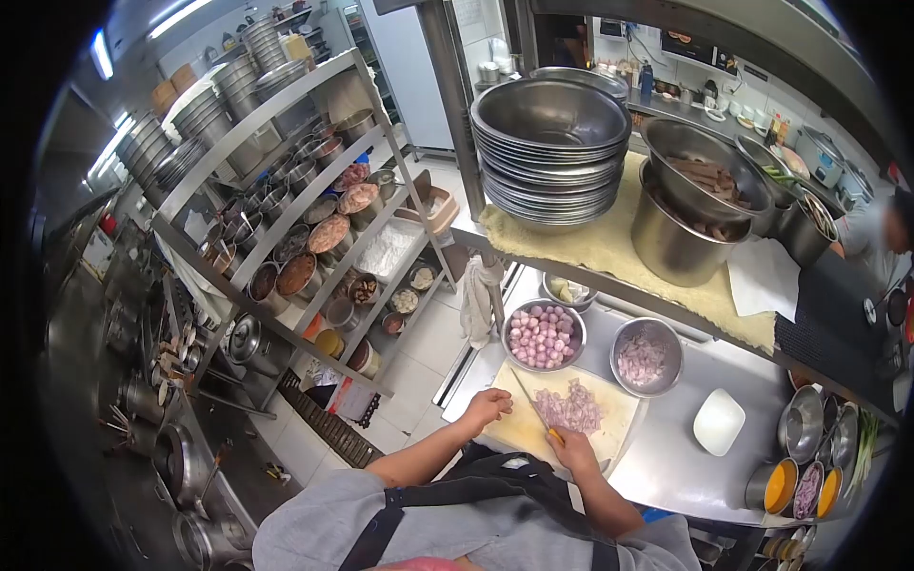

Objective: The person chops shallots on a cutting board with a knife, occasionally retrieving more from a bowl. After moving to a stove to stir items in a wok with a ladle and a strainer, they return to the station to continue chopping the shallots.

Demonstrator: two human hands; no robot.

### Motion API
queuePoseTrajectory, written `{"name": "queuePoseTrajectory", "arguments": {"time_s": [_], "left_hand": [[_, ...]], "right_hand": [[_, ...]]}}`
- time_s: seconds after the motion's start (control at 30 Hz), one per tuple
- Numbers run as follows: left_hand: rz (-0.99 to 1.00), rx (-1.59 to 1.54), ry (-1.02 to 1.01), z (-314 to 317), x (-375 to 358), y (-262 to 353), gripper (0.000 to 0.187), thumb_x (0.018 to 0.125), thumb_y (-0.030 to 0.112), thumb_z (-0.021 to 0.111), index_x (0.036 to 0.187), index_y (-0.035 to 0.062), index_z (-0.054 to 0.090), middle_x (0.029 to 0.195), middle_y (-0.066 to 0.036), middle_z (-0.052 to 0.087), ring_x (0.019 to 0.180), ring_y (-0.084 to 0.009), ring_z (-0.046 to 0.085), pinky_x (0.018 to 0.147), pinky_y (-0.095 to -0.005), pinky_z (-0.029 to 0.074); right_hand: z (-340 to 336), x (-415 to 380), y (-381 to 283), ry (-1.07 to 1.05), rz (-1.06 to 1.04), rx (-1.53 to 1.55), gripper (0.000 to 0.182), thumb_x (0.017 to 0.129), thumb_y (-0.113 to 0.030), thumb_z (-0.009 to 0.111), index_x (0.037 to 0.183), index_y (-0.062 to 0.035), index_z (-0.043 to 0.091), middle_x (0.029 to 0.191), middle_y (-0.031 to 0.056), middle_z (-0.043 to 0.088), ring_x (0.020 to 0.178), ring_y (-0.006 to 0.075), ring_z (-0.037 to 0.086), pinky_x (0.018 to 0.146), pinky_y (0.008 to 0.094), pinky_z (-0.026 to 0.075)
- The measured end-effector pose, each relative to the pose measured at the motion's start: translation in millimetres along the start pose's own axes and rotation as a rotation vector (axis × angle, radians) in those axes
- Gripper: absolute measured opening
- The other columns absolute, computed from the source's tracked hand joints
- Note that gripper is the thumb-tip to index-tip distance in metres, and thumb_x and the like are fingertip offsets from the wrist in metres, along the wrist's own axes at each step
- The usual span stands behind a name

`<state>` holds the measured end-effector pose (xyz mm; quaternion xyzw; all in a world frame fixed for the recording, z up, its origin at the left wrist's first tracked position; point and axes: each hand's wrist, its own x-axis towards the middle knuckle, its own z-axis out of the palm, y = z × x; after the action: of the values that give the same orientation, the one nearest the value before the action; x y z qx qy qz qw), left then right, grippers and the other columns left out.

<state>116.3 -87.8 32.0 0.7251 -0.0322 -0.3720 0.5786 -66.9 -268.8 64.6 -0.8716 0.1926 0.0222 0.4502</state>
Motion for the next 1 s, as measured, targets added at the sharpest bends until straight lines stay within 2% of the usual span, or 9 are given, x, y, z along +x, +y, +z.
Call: {"name": "queuePoseTrajectory", "arguments": {"time_s": [0.03, 0.1, 0.13, 0.2, 0.43, 0.5, 0.9, 0.93, 1.0], "left_hand": [[-0.005, 0.002, -0.002, 2, 0, -9, 0.026, 0.089, 0.015, 0.065, 0.113, 0.0035, 0.066, 0.096, -0.01, 0.072, 0.085, -0.0201, 0.071, 0.067, -0.0323, 0.053], [0.315, 0.469, 0.076, 6, 0, -17, 0.023, 0.089, 0.013, 0.063, 0.109, 0.0036, 0.068, 0.098, -0.015, 0.071, 0.087, -0.0288, 0.07, 0.075, -0.0379, 0.055], [0.315, 0.468, 0.071, 8, 0, -21, 0.023, 0.089, 0.013, 0.063, 0.109, 0.0036, 0.068, 0.098, -0.015, 0.071, 0.087, -0.0288, 0.07, 0.075, -0.0379, 0.055], [0.504, 0.647, 0.108, 11, 0, -22, 0.021, 0.087, 0.01, 0.06, 0.105, 0.0033, 0.069, 0.1, -0.02, 0.07, 0.09, -0.0366, 0.068, 0.083, -0.0427, 0.054], [0.653, 0.774, 0.07, 6, -3, -14, 0.019, 0.085, 0.007, 0.059, 0.101, 0.0019, 0.069, 0.099, -0.019, 0.068, 0.095, -0.0378, 0.063, 0.087, -0.0444, 0.051], [0.702, 0.809, 0.042, 1, -5, -9, 0.02, 0.085, 0.007, 0.059, 0.101, 0.0011, 0.069, 0.101, -0.019, 0.065, 0.098, -0.0373, 0.061, 0.088, -0.0439, 0.051], [0.792, 0.827, -0.12, -18, 7, -11, 0.017, 0.086, 0.009, 0.059, 0.1, 0.0022, 0.066, 0.107, -0.016, 0.062, 0.103, -0.0351, 0.059, 0.089, -0.044, 0.05], [0.803, 0.83, -0.137, -20, 8, -11, 0.017, 0.086, 0.009, 0.06, 0.101, 0.0022, 0.066, 0.107, -0.016, 0.062, 0.104, -0.0349, 0.059, 0.089, -0.0439, 0.05], [0.813, 0.834, -0.163, -23, 7, -11, 0.018, 0.086, 0.009, 0.06, 0.101, 0.0023, 0.066, 0.107, -0.015, 0.062, 0.104, -0.0348, 0.059, 0.088, -0.0438, 0.05]], "right_hand": [[2, -1, 0, -0.002, 0.005, 0.003, 0.035, 0.091, -0.033, 0.064, 0.111, -0.005, 0.069, 0.092, 0.0242, 0.069, 0.086, 0.0396, 0.068, 0.078, 0.0436, 0.054], [5, 0, 2, 0.025, -0.03, -0.036, 0.036, 0.091, -0.034, 0.064, 0.112, -0.0051, 0.069, 0.091, 0.0243, 0.069, 0.086, 0.0399, 0.068, 0.077, 0.0442, 0.054], [8, 0, 6, 0.027, -0.026, -0.037, 0.036, 0.091, -0.034, 0.064, 0.112, -0.0051, 0.069, 0.091, 0.0243, 0.069, 0.086, 0.0399, 0.068, 0.077, 0.0442, 0.054], [12, -1, 9, 0.106, -0.098, -0.031, 0.036, 0.092, -0.038, 0.064, 0.11, -0.0074, 0.07, 0.084, 0.0241, 0.068, 0.078, 0.0408, 0.067, 0.072, 0.0455, 0.053], [12, -2, 7, 0.086, -0.077, -0.087, 0.035, 0.091, -0.035, 0.065, 0.109, -0.0049, 0.07, 0.085, 0.0241, 0.068, 0.079, 0.0415, 0.067, 0.073, 0.0466, 0.054], [14, -2, 8, 0.071, -0.069, -0.105, 0.035, 0.093, -0.037, 0.062, 0.112, -0.0083, 0.069, 0.086, 0.0226, 0.068, 0.08, 0.0405, 0.067, 0.072, 0.0461, 0.053], [20, -7, -1, 0.059, 0.017, -0.218, 0.035, 0.093, -0.036, 0.061, 0.117, -0.0109, 0.067, 0.087, 0.0211, 0.069, 0.081, 0.0409, 0.067, 0.074, 0.046, 0.053], [21, -9, 0, 0.064, 0.016, -0.227, 0.034, 0.093, -0.036, 0.06, 0.116, -0.0126, 0.066, 0.083, 0.0224, 0.068, 0.079, 0.0414, 0.066, 0.072, 0.0494, 0.053], [23, -11, -5, 0.08, 0.022, -0.242, 0.033, 0.093, -0.036, 0.059, 0.115, -0.0121, 0.065, 0.083, 0.0222, 0.068, 0.079, 0.0417, 0.066, 0.071, 0.0498, 0.053]]}}
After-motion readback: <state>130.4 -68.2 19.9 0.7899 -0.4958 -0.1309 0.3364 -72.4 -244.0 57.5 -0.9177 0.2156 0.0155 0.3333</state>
